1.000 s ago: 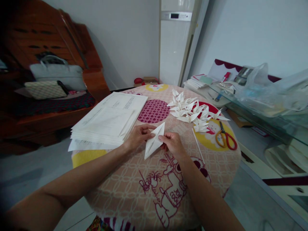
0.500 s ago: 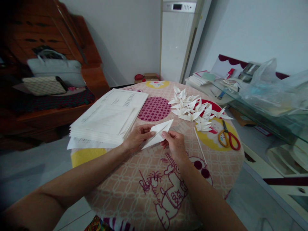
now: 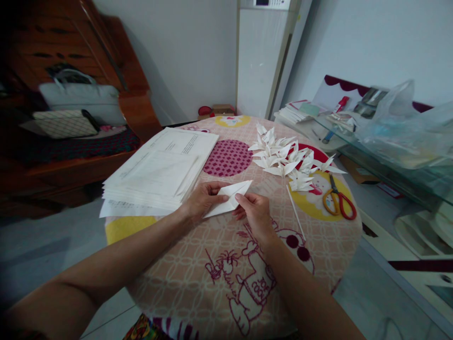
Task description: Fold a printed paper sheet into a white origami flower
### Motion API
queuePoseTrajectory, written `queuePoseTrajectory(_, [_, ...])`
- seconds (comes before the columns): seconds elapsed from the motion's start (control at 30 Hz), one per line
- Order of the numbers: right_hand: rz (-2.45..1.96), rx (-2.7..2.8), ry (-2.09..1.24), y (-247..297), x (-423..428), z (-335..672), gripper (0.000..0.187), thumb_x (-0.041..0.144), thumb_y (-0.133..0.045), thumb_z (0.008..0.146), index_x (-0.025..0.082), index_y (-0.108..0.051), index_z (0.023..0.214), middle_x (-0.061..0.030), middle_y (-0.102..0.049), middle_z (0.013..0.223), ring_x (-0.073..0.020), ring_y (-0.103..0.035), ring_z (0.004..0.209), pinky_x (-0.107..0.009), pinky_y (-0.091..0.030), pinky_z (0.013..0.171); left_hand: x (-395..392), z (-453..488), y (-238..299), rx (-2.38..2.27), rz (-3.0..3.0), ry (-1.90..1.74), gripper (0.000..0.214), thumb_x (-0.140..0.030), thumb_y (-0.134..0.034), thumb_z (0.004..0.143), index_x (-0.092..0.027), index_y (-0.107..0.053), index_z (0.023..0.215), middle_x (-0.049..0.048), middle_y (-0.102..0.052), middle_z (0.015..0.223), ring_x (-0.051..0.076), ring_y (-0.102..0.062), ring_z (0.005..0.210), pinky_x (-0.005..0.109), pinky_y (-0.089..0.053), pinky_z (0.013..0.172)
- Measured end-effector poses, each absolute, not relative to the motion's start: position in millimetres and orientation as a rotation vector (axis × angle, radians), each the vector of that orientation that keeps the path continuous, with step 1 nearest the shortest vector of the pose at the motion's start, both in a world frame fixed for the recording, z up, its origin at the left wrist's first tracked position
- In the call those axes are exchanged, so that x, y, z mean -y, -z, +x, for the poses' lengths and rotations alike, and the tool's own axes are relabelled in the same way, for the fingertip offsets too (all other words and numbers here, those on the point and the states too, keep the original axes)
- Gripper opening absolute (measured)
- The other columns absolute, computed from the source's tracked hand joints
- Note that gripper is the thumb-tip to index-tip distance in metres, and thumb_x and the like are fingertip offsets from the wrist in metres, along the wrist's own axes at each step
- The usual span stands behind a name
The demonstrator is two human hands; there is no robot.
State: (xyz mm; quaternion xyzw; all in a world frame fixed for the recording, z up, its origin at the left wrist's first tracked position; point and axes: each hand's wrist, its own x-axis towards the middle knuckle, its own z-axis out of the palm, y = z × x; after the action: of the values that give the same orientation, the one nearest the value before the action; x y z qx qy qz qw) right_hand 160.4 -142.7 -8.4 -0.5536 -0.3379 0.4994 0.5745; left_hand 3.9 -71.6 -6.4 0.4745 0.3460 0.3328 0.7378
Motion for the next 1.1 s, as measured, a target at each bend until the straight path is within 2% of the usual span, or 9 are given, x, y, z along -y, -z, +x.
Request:
queuePoseTrajectory(0.17, [-1.212,0.704,-1.288,6.5,140.6,168.3,0.036,0.047,-0.084,0.061,0.015,-0.072,0.074,-0.0052,-0.074,0.067,-0.0158,-0.063,0.051,-0.026,-0.052,0.046,68.2,-1.5,6.4,-0.760,1.145,-0.628,0.070,-0.020,-0.087,0.058,-0.010,-0.066,0.124,0.0074,-0.075,0.086,0.012,-0.064,0.062,0.022,-0.045,0.056])
queuePoseTrajectory(0.33, [-1.205,0.675,-1.268,10.5,140.0,163.8,0.029,0.038,-0.085,0.059,0.015,-0.075,0.074,-0.0056,-0.075,0.068,-0.0174,-0.065,0.057,-0.029,-0.054,0.055,72.6,1.6,7.6,-0.712,1.257,-0.633,0.073,-0.022,-0.085,0.061,-0.010,-0.062,0.129,-0.0005,-0.068,0.068,0.008,-0.054,0.051,0.020,-0.037,0.049])
queuePoseTrajectory(0.4, [-1.237,0.672,-1.184,12.5,140.2,161.6,0.024,0.035,-0.084,0.060,0.015,-0.075,0.071,-0.0046,-0.074,0.067,-0.0169,-0.064,0.055,-0.029,-0.053,0.056,74.5,3.5,8.0,-0.709,1.269,-0.640,0.067,-0.022,-0.085,0.060,-0.011,-0.065,0.123,-0.0004,-0.068,0.069,0.008,-0.055,0.052,0.020,-0.037,0.050])
queuePoseTrajectory(0.53, [-1.278,0.717,-1.107,15.8,140.8,162.0,0.019,0.032,-0.081,0.063,0.016,-0.075,0.070,-0.0031,-0.073,0.064,-0.0162,-0.062,0.053,-0.029,-0.051,0.055,77.5,6.7,7.7,-0.778,1.277,-0.621,0.045,-0.026,-0.085,0.058,-0.010,-0.071,0.099,0.0041,-0.071,0.075,0.012,-0.060,0.059,0.021,-0.041,0.053])
queuePoseTrajectory(0.63, [-1.300,0.782,-1.026,17.9,141.5,163.9,0.017,0.032,-0.079,0.066,0.015,-0.075,0.069,-0.0019,-0.071,0.062,-0.0152,-0.060,0.053,-0.028,-0.049,0.054,80.1,9.2,6.3,-0.836,1.283,-0.624,0.037,-0.037,-0.084,0.061,-0.011,-0.069,0.082,0.0021,-0.067,0.067,0.010,-0.055,0.053,0.021,-0.036,0.049])
queuePoseTrajectory(0.7, [-1.310,0.847,-0.987,19.0,142.0,164.4,0.017,0.032,-0.078,0.069,0.015,-0.075,0.068,-0.0011,-0.069,0.061,-0.0141,-0.059,0.052,-0.026,-0.046,0.053,81.5,10.5,5.6,-0.847,1.296,-0.650,0.039,-0.046,-0.082,0.065,-0.012,-0.065,0.074,-0.0003,-0.062,0.060,0.008,-0.049,0.048,0.020,-0.031,0.046])
queuePoseTrajectory(0.8, [-1.295,0.902,-0.990,20.5,142.1,163.8,0.018,0.032,-0.078,0.069,0.015,-0.074,0.067,-0.0006,-0.068,0.059,-0.0129,-0.057,0.051,-0.025,-0.044,0.052,81.7,10.8,5.5,-0.824,1.337,-0.682,0.043,-0.053,-0.078,0.068,-0.013,-0.062,0.071,-0.0022,-0.057,0.056,0.007,-0.044,0.046,0.020,-0.027,0.044])
queuePoseTrajectory(1.0, [-1.309,0.917,-0.962,20.6,139.8,162.2,0.025,0.038,-0.078,0.070,0.016,-0.069,0.060,0.0003,-0.064,0.057,-0.0121,-0.053,0.050,-0.026,-0.042,0.051,81.6,9.2,5.2,-0.807,1.437,-0.763,0.041,-0.049,-0.077,0.071,-0.014,-0.057,0.063,-0.0052,-0.047,0.050,0.004,-0.035,0.044,0.020,-0.021,0.044])
queuePoseTrajectory(1.1, [-1.300,0.892,-0.953,18.6,138.5,165.2,0.024,0.037,-0.078,0.069,0.016,-0.070,0.061,0.0005,-0.064,0.056,-0.0123,-0.053,0.050,-0.026,-0.041,0.051,82.6,10.6,7.4,-0.819,1.328,-0.741,0.041,-0.049,-0.079,0.068,-0.014,-0.058,0.064,-0.0043,-0.050,0.052,0.005,-0.036,0.044,0.021,-0.022,0.044])
